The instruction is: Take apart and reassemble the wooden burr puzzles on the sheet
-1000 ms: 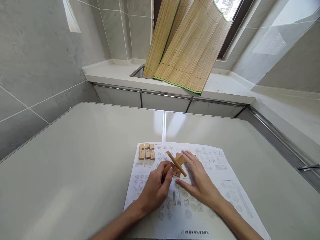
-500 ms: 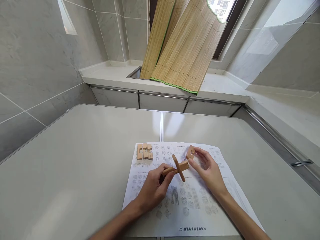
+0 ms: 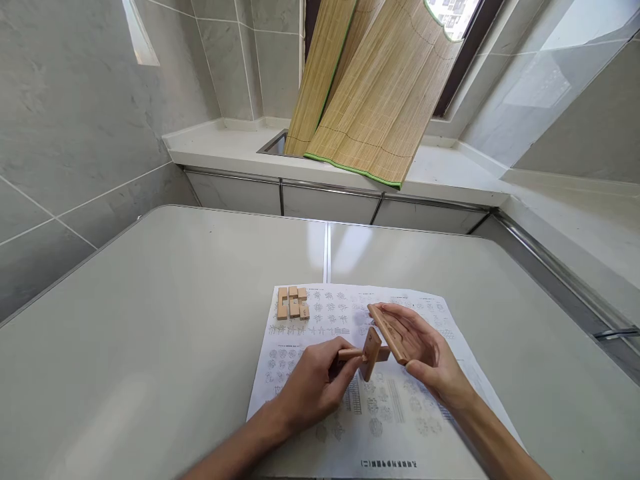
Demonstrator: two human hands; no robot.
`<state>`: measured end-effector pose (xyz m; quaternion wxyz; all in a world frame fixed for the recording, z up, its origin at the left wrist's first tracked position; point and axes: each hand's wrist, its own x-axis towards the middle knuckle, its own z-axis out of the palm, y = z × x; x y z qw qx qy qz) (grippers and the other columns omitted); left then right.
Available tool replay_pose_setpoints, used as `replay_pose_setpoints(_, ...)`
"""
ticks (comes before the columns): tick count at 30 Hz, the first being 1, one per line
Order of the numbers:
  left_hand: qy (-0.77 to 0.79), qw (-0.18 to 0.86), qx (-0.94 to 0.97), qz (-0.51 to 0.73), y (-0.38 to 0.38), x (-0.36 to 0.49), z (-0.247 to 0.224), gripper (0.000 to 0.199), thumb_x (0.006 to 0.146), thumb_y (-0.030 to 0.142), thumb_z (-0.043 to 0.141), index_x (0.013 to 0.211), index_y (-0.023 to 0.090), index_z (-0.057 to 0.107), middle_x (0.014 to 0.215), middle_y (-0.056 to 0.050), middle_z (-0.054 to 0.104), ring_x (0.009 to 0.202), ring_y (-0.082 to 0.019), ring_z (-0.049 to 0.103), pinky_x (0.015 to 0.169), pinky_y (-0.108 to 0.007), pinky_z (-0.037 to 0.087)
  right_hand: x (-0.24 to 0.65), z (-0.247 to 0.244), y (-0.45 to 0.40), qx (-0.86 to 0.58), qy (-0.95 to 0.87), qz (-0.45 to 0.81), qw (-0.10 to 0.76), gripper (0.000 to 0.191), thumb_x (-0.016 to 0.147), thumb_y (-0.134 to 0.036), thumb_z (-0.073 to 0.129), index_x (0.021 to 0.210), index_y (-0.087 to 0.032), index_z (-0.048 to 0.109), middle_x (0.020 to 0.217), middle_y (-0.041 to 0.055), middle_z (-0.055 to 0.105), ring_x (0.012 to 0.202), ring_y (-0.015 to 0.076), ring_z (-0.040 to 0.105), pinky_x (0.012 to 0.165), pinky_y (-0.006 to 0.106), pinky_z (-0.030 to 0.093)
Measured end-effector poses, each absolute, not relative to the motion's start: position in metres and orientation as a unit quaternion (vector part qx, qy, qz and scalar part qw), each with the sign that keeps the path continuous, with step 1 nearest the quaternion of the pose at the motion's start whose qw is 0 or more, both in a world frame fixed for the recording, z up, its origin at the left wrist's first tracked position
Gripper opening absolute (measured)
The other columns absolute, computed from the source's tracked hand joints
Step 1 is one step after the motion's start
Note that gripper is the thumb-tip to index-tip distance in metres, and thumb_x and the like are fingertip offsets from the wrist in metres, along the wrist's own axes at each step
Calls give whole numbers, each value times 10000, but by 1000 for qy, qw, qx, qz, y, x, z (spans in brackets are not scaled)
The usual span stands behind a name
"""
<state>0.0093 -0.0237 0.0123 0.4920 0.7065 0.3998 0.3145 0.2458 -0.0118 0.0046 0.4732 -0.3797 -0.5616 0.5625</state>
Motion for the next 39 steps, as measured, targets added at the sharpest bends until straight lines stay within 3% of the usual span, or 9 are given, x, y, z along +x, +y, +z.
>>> replay_pose_setpoints(7, 397, 469, 733, 291, -25, 9, 11, 242, 1081, 291, 490, 914, 181, 626, 751, 8, 597, 642, -124, 438, 615, -246, 362, 248, 2, -13, -353, -580, 592, 435, 782, 787, -584, 876, 1472, -340, 587, 1590, 124, 537, 1479, 402, 486, 1219, 554, 411)
replay_pose_setpoints(11, 399, 459, 742, 281, -25, 9, 11, 248, 1087, 308, 484, 926, 183, 626, 756, 3, 609, 637, -126, 449, 621, -248, 374, 251, 3, -11, -345, -610, 577, 419, 665, 824, -580, 840, 1405, -312, 660, 1597, 143, 482, 1507, 416, 433, 1207, 550, 412)
replay_pose_setpoints(17, 390, 464, 739, 293, -25, 11, 10, 211, 1093, 276, 480, 966, 198, 630, 862, -15, 703, 687, -133, 546, 691, -255, 425, 255, 3, -8, -327, -652, 574, 372, 578, 866, -436, 837, 1407, -325, 665, 1586, 140, 440, 1546, 391, 356, 1195, 502, 424)
replay_pose_setpoints(23, 379, 482, 727, 309, -22, 11, 10, 197, 1106, 292, 456, 1020, 203, 609, 981, -41, 723, 866, -180, 677, 805, -284, 491, 251, -1, -5, -322, -639, 605, 350, 714, 846, -404, 864, 1491, -343, 565, 1554, 122, 480, 1471, 374, 466, 1220, 525, 398)
replay_pose_setpoints(32, 386, 473, 727, 315, -22, 11, 3, 212, 1127, 305, 339, 1034, 222, 511, 999, -51, 692, 857, -192, 658, 784, -311, 498, 246, -3, -3, -329, -619, 626, 343, 736, 766, -352, 938, 1426, -329, 611, 1518, 102, 519, 1444, 367, 497, 1213, 509, 416)
replay_pose_setpoints(39, 410, 489, 711, 295, -24, 9, 4, 224, 1142, 393, 282, 1276, 249, 387, 951, -38, 714, 806, -206, 669, 706, -305, 486, 239, -6, -7, -352, -589, 643, 340, 790, 678, -256, 993, 1370, -327, 618, 1321, 71, 677, 1316, 323, 605, 1169, 492, 440)
